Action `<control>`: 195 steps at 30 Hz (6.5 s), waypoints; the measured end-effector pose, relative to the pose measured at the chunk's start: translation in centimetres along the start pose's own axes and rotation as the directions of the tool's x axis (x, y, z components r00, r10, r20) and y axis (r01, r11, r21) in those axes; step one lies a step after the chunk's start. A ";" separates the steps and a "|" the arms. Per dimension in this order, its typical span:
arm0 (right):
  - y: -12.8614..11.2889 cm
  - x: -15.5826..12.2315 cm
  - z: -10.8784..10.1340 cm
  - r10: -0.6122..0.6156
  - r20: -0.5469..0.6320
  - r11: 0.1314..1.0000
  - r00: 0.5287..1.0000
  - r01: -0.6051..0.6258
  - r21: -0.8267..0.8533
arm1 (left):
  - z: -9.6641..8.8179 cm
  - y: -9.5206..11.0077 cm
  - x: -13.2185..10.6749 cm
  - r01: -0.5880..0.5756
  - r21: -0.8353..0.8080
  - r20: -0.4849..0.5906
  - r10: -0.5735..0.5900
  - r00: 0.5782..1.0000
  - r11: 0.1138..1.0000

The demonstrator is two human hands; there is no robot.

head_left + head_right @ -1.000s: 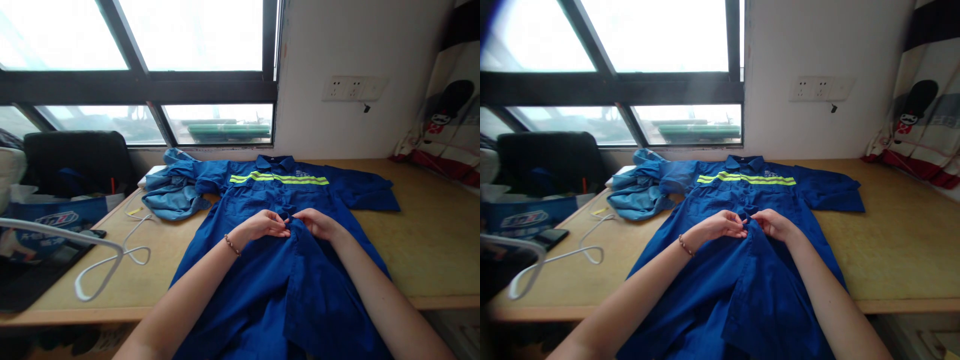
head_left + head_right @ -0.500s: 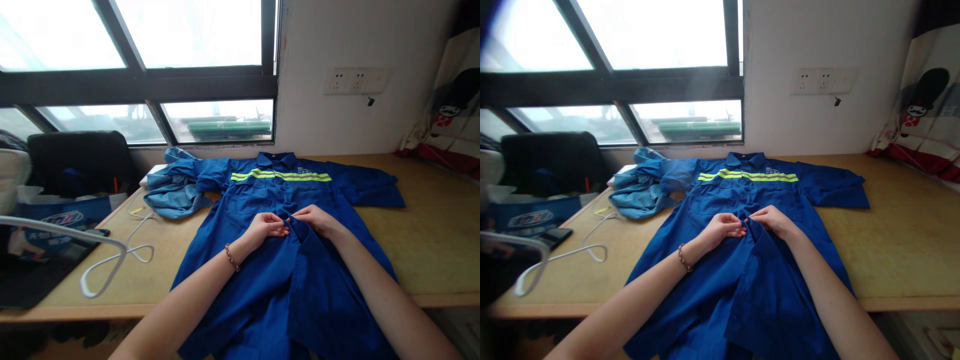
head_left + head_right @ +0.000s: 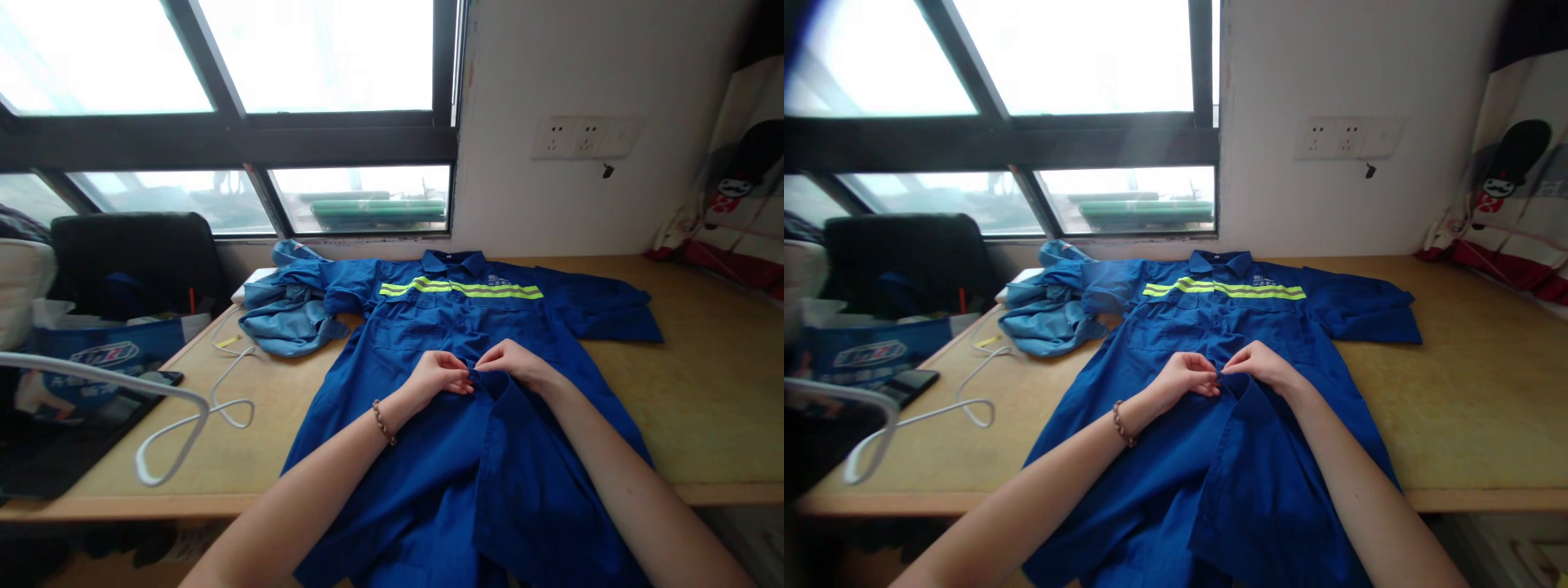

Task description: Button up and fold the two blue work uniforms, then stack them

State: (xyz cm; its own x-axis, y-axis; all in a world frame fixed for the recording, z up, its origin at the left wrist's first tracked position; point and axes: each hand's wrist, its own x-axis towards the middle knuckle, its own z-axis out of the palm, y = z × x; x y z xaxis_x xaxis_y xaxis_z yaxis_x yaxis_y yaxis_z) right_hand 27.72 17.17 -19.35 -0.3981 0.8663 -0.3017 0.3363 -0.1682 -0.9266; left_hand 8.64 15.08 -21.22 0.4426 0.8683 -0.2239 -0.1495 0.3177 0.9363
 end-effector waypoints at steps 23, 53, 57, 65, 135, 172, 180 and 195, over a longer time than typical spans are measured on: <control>-0.2 -0.1 3.5 -0.418 -0.023 0.824 0.908 0.369 -0.429 | 0.2 -0.3 0.2 -0.029 -0.016 -0.191 0.025 0.981 0.999; -0.2 -0.2 3.7 -0.493 -0.034 0.704 0.869 0.375 -0.603 | 0.1 -0.1 0.2 -0.074 -0.118 -0.232 0.045 0.972 0.990; -0.1 -0.2 3.6 -0.477 -0.009 0.729 0.879 0.389 -0.564 | 0.4 0.2 0.0 -0.092 -0.112 -0.261 0.060 0.964 0.989; -0.3 -0.3 3.6 -0.539 -0.153 0.709 0.828 0.348 -0.613 | 0.4 0.3 0.1 -0.049 -0.077 -0.113 0.040 0.993 0.996; 0.1 0.7 2.7 0.098 -0.056 0.970 0.994 -0.082 0.227 | 0.6 0.2 -0.1 -0.262 0.111 0.065 0.256 0.964 0.959; 4.5 -12.8 9.4 -0.517 -0.391 0.670 0.761 0.075 -0.739 | -1.3 3.2 0.8 -0.247 0.911 0.095 0.414 0.905 0.330; 7.0 -15.2 8.8 -0.571 -0.365 0.703 0.735 0.207 -0.681 | 4.4 0.0 -15.3 -0.402 0.884 0.298 0.376 0.877 0.237; 5.9 -19.2 6.3 0.125 -0.841 0.827 0.526 0.413 0.381 | 1.4 -4.3 -16.9 0.201 0.956 -0.291 0.595 0.749 0.214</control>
State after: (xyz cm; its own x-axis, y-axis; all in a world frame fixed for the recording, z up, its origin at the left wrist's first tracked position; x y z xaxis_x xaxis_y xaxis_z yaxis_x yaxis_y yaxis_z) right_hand 31.95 -3.43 -20.40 0.5510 0.8301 -0.0857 -0.2116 0.0397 -0.9765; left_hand 3.07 -1.51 -21.07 -0.0146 0.9505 0.3104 0.9023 -0.1212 0.4137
